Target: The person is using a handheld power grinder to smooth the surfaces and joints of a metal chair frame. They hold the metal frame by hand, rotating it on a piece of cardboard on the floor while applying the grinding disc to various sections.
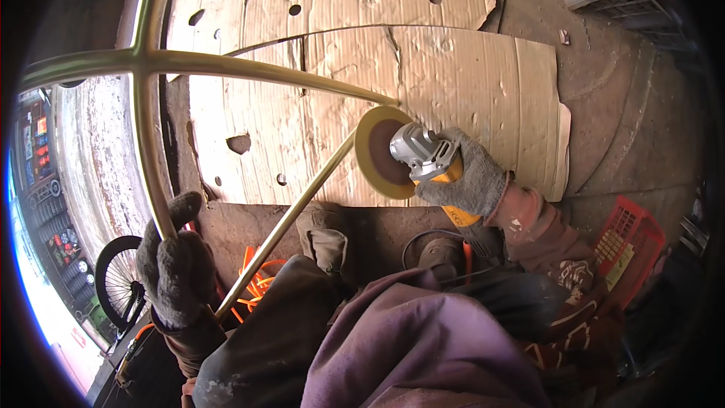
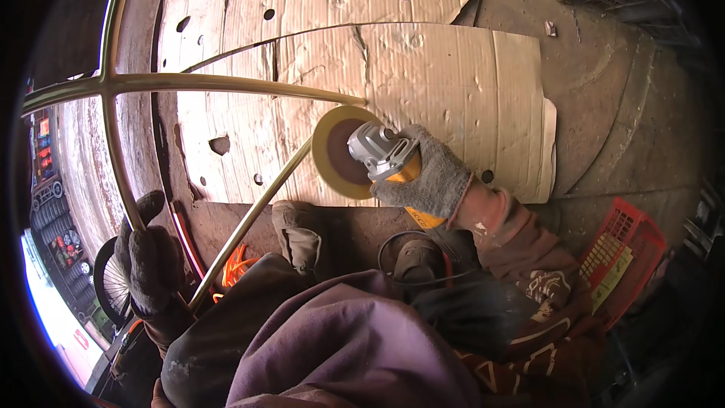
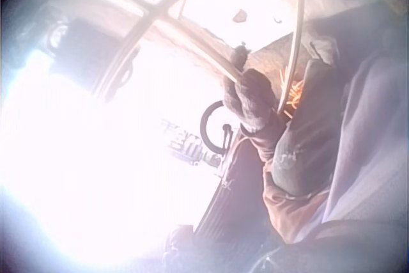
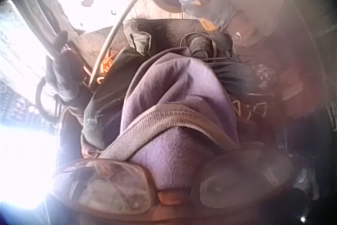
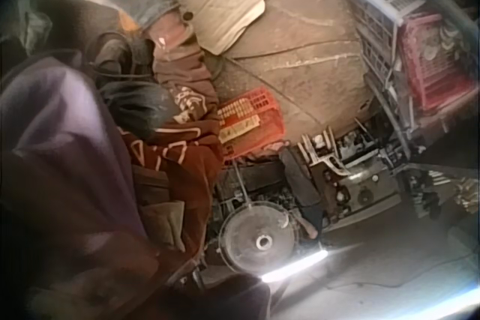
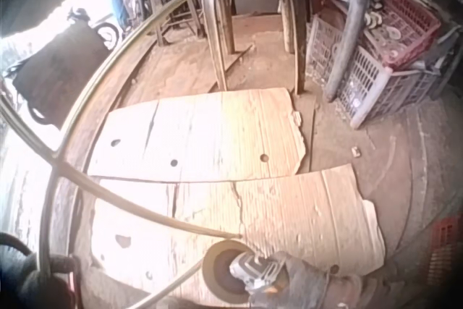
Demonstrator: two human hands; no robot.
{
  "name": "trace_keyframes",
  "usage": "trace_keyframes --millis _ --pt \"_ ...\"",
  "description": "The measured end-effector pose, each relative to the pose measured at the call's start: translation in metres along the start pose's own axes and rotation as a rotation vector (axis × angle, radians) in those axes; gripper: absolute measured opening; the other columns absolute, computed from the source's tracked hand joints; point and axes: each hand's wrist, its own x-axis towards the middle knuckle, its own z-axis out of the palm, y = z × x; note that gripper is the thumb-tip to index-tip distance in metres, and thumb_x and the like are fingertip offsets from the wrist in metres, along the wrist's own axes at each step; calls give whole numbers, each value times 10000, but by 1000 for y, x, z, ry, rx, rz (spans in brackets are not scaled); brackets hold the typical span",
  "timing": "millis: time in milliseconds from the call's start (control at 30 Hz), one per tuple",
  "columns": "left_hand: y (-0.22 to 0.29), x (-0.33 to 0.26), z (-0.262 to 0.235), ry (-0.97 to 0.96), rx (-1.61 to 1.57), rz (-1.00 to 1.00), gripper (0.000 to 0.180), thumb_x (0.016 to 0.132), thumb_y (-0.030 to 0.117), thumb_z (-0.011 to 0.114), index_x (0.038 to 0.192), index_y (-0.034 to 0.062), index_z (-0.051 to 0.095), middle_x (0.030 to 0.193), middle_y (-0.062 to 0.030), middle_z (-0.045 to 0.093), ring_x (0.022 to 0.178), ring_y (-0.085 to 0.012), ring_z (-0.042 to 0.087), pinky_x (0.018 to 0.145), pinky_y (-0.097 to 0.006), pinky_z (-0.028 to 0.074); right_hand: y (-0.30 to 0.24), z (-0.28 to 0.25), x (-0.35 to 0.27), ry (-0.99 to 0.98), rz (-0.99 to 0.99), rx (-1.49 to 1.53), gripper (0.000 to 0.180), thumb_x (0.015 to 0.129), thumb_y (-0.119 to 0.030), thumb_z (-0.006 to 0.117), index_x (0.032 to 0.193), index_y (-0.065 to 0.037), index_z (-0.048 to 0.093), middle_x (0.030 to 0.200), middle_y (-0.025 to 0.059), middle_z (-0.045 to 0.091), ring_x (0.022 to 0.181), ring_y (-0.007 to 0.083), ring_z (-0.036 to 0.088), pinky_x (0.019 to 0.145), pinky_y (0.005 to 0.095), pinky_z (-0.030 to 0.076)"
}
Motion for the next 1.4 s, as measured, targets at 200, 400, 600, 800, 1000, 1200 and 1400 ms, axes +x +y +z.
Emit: trace_keyframes --millis 200,400,600,800,1000,1200,1400 --pt "-5 4 -3 -6 -67 10 704 1034 441 608 1409 -140 480 513 33 452 378 -53 368 361 -240 245 9 -4 5 22 -52 -25 754 713 -213 951 1307 -31 524 1186 93 671 1090 169 651 948 342 553" --pt "-4 4 -6 -24 -92 -6 692 1035 427 611 1410 -140 481 519 34 452 376 -53 367 357 -240 243 -8 3 4 9 -10 53 753 710 -212 951 1305 -29 527 1180 99 672 1070 170 657 907 338 568" --pt "-8 3 -6 -62 -119 28 646 1057 396 580 1423 -126 473 526 33 439 371 -57 350 345 -244 251 3 -5 3 58 3 -29 742 708 -207 950 1297 -29 536 1166 95 670 1052 164 658 902 328 567" --pt "-10 3 -9 -70 -97 40 639 1070 397 558 1440 -115 458 526 38 409 370 -58 334 337 -247 255 -14 4 5 14 -1 -32 734 704 -195 949 1292 -31 540 1165 93 670 1036 155 660 881 320 573" --pt "-6 3 -3 -13 -115 -1 684 1034 414 617 1408 -142 482 528 37 448 386 -53 368 361 -243 243 -16 3 4 0 -3 93 713 709 -155 944 1285 -35 541 1174 90 670 1030 154 661 883 328 578" --pt "-3 3 -2 -10 -100 -12 701 1022 439 627 1400 -137 496 524 37 446 386 -55 366 365 -247 238 -6 -4 1 67 48 40 720 712 -152 946 1294 -41 537 1176 84 674 1045 154 660 888 326 575" --pt "-1 1 -1 -12 -62 10 701 1018 452 628 1395 -127 510 524 37 455 386 -55 369 365 -246 234 -19 8 4 -24 32 60 744 707 -166 953 1302 -32 528 1172 90 670 1050 155 656 896 327 573"
